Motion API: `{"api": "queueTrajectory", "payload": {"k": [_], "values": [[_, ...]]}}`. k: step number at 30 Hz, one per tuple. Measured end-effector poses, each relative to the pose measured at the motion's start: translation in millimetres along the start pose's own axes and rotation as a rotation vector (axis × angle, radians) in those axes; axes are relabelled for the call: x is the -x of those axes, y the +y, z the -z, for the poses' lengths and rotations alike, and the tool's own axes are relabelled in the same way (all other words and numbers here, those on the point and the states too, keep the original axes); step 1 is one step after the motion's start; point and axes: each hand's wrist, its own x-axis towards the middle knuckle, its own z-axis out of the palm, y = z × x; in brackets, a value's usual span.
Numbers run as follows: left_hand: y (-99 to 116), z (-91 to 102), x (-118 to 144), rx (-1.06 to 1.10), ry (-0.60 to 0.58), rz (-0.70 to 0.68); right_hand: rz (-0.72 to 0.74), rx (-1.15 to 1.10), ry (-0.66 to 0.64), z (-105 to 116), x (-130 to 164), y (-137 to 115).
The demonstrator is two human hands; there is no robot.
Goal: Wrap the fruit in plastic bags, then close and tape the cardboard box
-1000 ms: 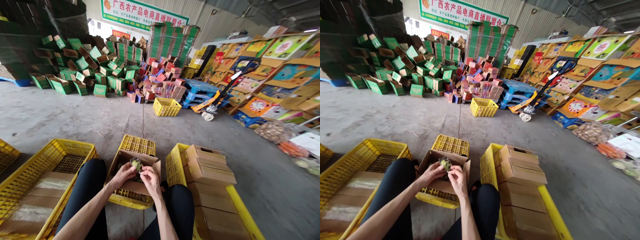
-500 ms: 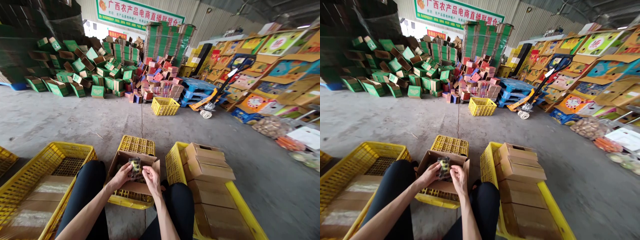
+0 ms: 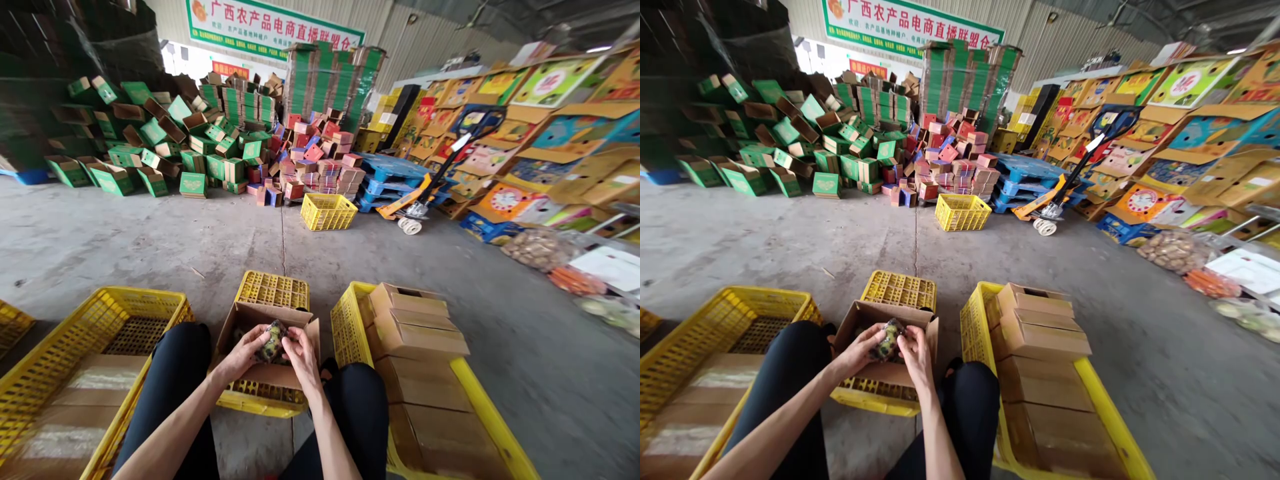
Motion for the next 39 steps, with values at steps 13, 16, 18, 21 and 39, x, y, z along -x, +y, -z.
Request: {"api": "queueTrajectory", "payload": {"k": [13, 16, 18, 21, 39], "values": [[-8, 11.1, -8, -0.078, 0.136, 0.093, 0.090, -0.034, 0.047, 8, -1, -9], [-9, 13.3, -8, -0.026, 0.160, 0.118, 0.082, -0.091, 0.093, 8, 0, -8], [-9, 12.7, -8, 0.020, 0.167, 0.109, 0.062, -0.152, 0.098, 7, 2, -9], [-7, 10.0, -8, 0.052, 0.159, 0.038, 0.015, -0.269, 0.105, 6, 4, -10], [-2, 8.3, -6, -0.088, 0.234, -0.125, -0.105, -0.230, 0.051, 6, 5, -16]]}}
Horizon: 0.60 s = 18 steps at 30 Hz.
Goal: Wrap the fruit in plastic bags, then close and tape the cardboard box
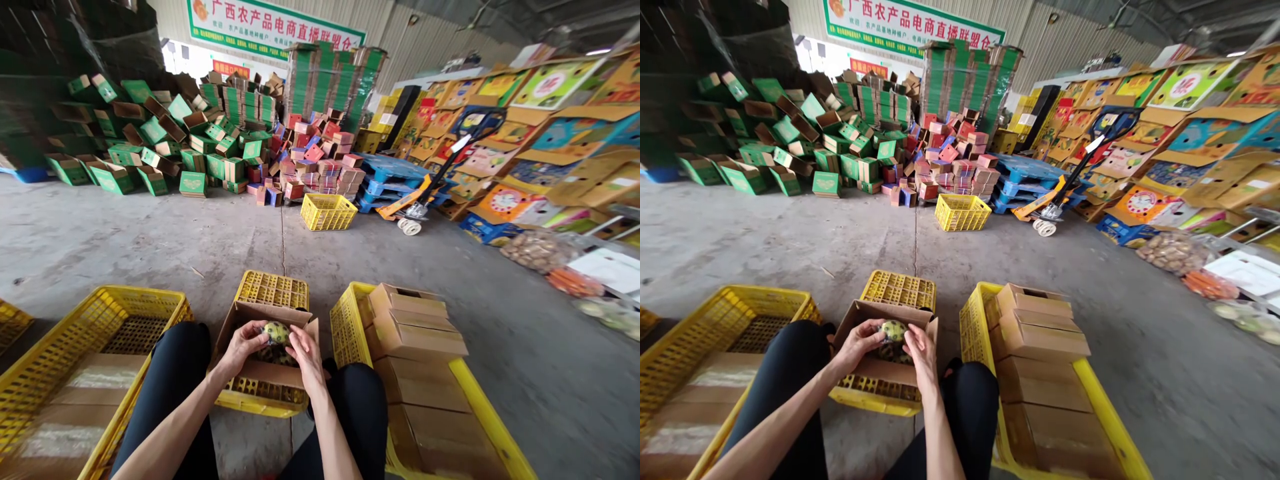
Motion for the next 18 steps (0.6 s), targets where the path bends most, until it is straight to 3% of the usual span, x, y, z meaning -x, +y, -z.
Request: {"api": "queueTrajectory", "payload": {"k": [8, 18], "values": [[0.2, -4.9, 5.4, 0.077, -0.130, 0.005, -0.065, -0.116, -0.049, 3.7, 4.4, -2.8], [0.5, -3.8, 2.2, 0.025, -0.070, 0.077, -0.010, -0.053, -0.012, 2.0, 2.7, -2.0]]}}
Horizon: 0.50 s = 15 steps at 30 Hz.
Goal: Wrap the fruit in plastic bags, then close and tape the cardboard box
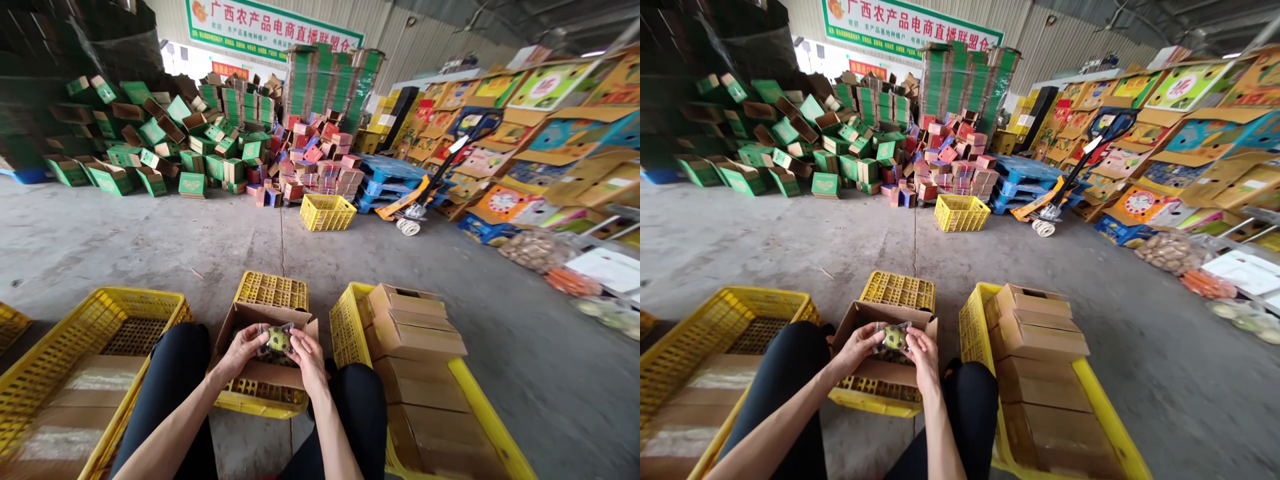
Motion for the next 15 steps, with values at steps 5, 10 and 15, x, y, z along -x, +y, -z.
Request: {"api": "queueTrajectory", "payload": {"k": [5, 10, 15], "values": [[-2.6, 2.4, -1.8, 0.003, -0.054, -0.052, 0.085, 0.088, 0.062, 2.9, -4.4, 1.7], [-4.2, 3.2, -3.4, 0.028, -0.069, -0.071, 0.143, 0.170, -0.007, 3.9, -4.2, -2.5], [-4.8, 3.3, -3.0, 0.021, -0.105, -0.072, 0.163, 0.209, -0.005, 3.2, -2.4, -4.0]]}}
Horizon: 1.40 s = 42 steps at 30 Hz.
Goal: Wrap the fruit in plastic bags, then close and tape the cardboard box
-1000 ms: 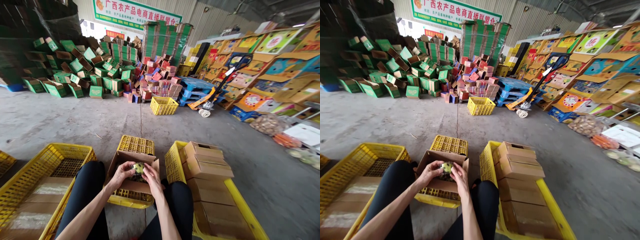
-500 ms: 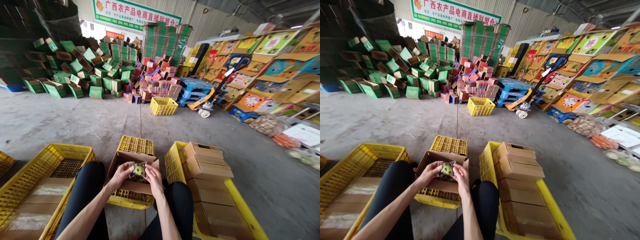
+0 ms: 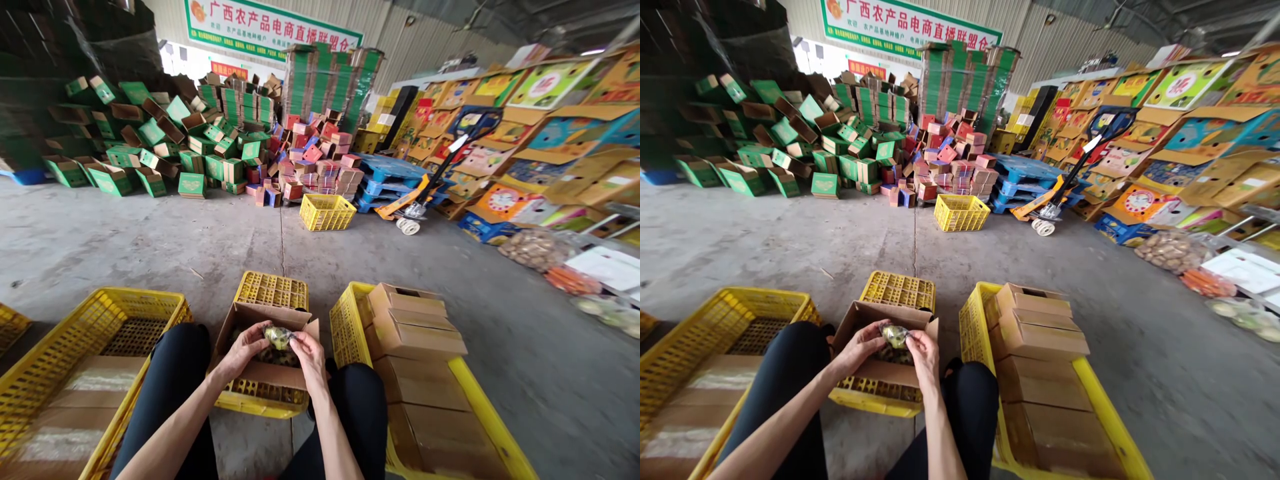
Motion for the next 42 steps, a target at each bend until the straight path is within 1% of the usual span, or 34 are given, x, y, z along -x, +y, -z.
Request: {"api": "queueTrajectory", "payload": {"k": [2, 4, 7, 9, 11, 15, 17, 20, 23, 25, 31, 33, 37, 40, 42], "values": [[-1, -0.1, 1, -0.009, -0.019, 0.019, 0.011, 0.013, 0.007, 0, 0, -1], [-1, 0.4, 1, -0.013, -0.014, 0.057, 0.016, 0.022, 0.013, -1, 0, -2], [-3, 2.1, 1, -0.002, 0.034, 0.155, 0.010, 0.024, 0.002, -2, 1, -2], [-3, 3.0, 1, -0.004, 0.065, 0.195, 0.007, 0.020, -0.011, -3, 1, -1], [-3, 2.9, 1, -0.011, 0.077, 0.180, 0.012, 0.011, -0.020, -4, 1, 0], [0, 0.9, 2, -0.025, 0.115, 0.081, 0.034, -0.011, -0.006, -5, -1, 5], [0, 0.6, 1, -0.032, 0.152, 0.038, 0.058, 0.025, 0.008, -5, -3, 6], [0, 1.6, 0, -0.041, 0.184, -0.002, 0.101, 0.111, -0.006, -4, -4, 8], [-2, 2.4, 0, -0.061, 0.169, -0.005, 0.115, 0.127, -0.011, -4, -5, 11], [-3, 2.6, 0, -0.059, 0.146, -0.002, 0.096, 0.106, 0.007, -4, -5, 13], [-5, 3.5, 0, -0.037, 0.107, 0.019, -0.044, -0.062, 0.040, -4, -4, 17], [-4, 3.4, 0, -0.052, 0.092, 0.009, -0.067, -0.084, 0.051, -4, -3, 18], [-1, 0.5, 2, -0.077, 0.050, -0.030, -0.075, -0.112, 0.083, -4, -4, 19], [-1, -1.5, 3, -0.032, 0.038, 0.000, -0.074, -0.120, 0.108, -3, -4, 20], [-2, -1.3, 2, 0.014, 0.066, 0.033, -0.067, -0.100, 0.110, -2, -4, 19]]}}
